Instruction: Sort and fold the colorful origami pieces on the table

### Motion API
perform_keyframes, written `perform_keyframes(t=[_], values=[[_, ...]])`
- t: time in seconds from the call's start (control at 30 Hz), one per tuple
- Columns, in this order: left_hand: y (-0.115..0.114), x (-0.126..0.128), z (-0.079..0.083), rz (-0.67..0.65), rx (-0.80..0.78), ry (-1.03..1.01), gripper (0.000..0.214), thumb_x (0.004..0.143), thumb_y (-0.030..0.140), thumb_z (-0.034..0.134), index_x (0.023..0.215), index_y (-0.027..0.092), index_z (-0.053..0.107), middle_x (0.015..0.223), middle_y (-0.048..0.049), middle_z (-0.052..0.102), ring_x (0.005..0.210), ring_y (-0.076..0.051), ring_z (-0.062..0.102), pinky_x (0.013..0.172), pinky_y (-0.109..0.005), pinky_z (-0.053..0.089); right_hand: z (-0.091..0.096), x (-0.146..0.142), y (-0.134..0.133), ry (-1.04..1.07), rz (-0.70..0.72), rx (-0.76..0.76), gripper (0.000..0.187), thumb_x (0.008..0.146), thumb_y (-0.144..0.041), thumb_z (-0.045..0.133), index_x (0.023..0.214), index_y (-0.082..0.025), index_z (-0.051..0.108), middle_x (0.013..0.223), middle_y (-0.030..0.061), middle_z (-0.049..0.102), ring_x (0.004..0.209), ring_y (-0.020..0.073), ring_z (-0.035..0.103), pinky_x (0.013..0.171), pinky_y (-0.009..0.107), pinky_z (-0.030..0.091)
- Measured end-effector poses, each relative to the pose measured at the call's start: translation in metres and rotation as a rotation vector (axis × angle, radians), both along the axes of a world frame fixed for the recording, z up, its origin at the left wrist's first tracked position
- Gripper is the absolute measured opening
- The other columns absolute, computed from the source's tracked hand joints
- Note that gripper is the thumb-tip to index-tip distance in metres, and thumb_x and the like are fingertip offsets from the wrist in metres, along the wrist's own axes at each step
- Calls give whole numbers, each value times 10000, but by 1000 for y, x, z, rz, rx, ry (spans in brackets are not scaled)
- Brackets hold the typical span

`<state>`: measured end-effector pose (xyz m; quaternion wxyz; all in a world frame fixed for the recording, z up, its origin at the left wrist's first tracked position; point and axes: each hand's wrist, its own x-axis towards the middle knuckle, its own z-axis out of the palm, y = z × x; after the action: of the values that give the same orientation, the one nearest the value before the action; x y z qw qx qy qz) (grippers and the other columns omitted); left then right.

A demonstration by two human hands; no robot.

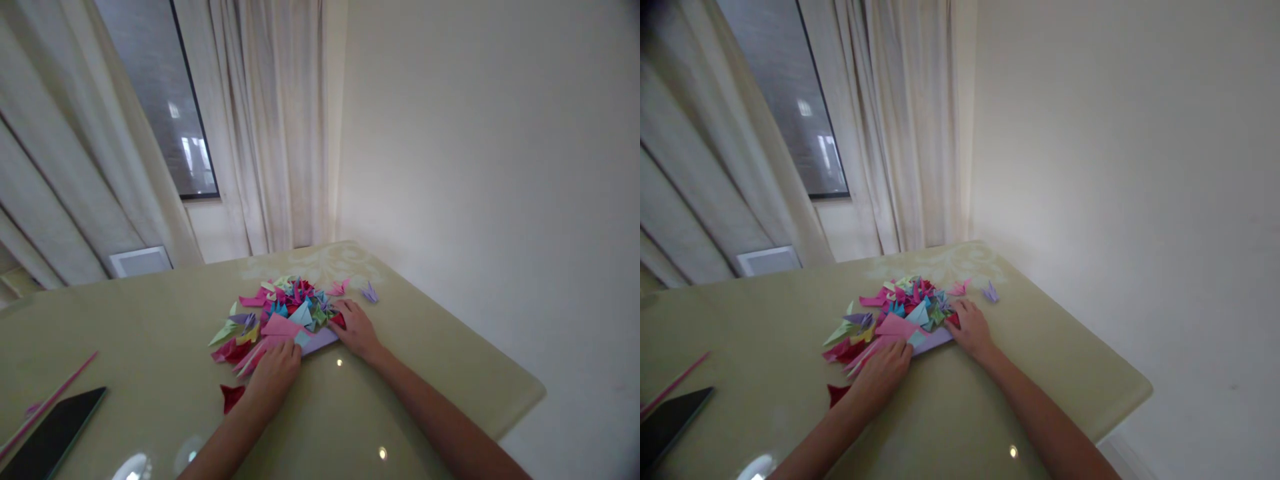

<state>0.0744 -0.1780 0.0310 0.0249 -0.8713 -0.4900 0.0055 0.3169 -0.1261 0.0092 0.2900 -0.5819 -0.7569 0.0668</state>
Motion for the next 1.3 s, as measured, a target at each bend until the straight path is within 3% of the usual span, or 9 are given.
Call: perform_keyframes(t=[0.2, 0.4, 0.57, 0.63, 0.73, 0.83, 0.93, 1.1, 1.3], values=[[28, -41, 19, 161, 44, -354, 263, 995, 140, 402, 1163, 178, 600, 1155, -133, 694, 1100, -256, 673, 961, -383, 524, 6, -35, 60, 75, -69, -72, 746, 925, -381, 747, 1577, -166, 453, 1639, 227, 395, 1528, 391, 353, 1225, 549, 318], [58, -114, 25, 499, -19, -430, 286, 1021, 330, 372, 1033, 171, 609, 1036, -156, 712, 1033, -309, 690, 915, -411, 517, 18, -79, 96, 116, 202, -145, 648, 875, -393, 821, 1460, -219, 603, 1422, 147, 655, 1315, 329, 614, 1121, 464, 467], [64, -146, 1, 545, 165, -346, 614, 956, 520, 498, 1405, 102, 531, 1436, -242, 581, 1327, -403, 542, 1113, -561, 414, 39, -85, 97, 164, 379, -166, 683, 876, -420, 822, 1497, -282, 573, 1423, 76, 668, 1188, 276, 684, 1056, 398, 517], [63, -148, -5, 505, 58, -370, 670, 943, 534, 504, 1489, 146, 475, 1525, -213, 528, 1392, -391, 504, 1145, -569, 391, 53, -63, 102, 202, 200, -112, 636, 961, -484, 716, 1530, -268, 530, 1397, 107, 673, 1164, 283, 689, 1041, 418, 521], [58, -141, -2, 355, -114, -421, 749, 907, 507, 559, 1555, 162, 406, 1516, -197, 525, 1409, -359, 507, 1195, -530, 356, 63, -12, 110, 90, -337, 26, 611, 990, -485, 656, 1507, -179, 544, 1472, 226, 583, 1382, 406, 531, 1148, 567, 398], [49, -121, 6, 299, -158, -444, 848, 863, 466, 640, 1593, 158, 339, 1460, -193, 526, 1367, -354, 543, 1178, -497, 390, 56, 27, 115, 59, -555, -209, 775, 984, -616, 593, 1532, -80, 481, 1525, 358, 469, 1405, 520, 477, 1070, 701, 399], [39, -93, 12, 334, -101, -412, 937, 854, 468, 689, 1635, 197, 247, 1526, -209, 450, 1371, -372, 546, 1119, -497, 451, 42, 23, 115, 75, -342, -347, 648, 991, -580, 601, 1411, -86, 598, 1363, 309, 641, 1259, 436, 637, 1012, 557, 503], [28, -73, 19, 352, -54, -292, 843, 926, 505, 624, 1638, 222, 273, 1602, -228, 395, 1392, -407, 531, 1103, -541, 464, 34, -50, 105, 94, 134, -352, 398, 1039, -551, 587, 1251, -241, 720, 1193, 84, 773, 1058, 260, 725, 929, 348, 548], [20, -88, 27, 116, -286, -292, 1261, 654, 459, 865, 1680, 228, 170, 1727, -198, 191, 1584, -428, 244, 1243, -524, 336, 40, -105, 80, 80, 421, -325, 384, 1018, -548, 633, 1277, -278, 719, 1069, 30, 787, 965, 250, 732, 843, 325, 547]])
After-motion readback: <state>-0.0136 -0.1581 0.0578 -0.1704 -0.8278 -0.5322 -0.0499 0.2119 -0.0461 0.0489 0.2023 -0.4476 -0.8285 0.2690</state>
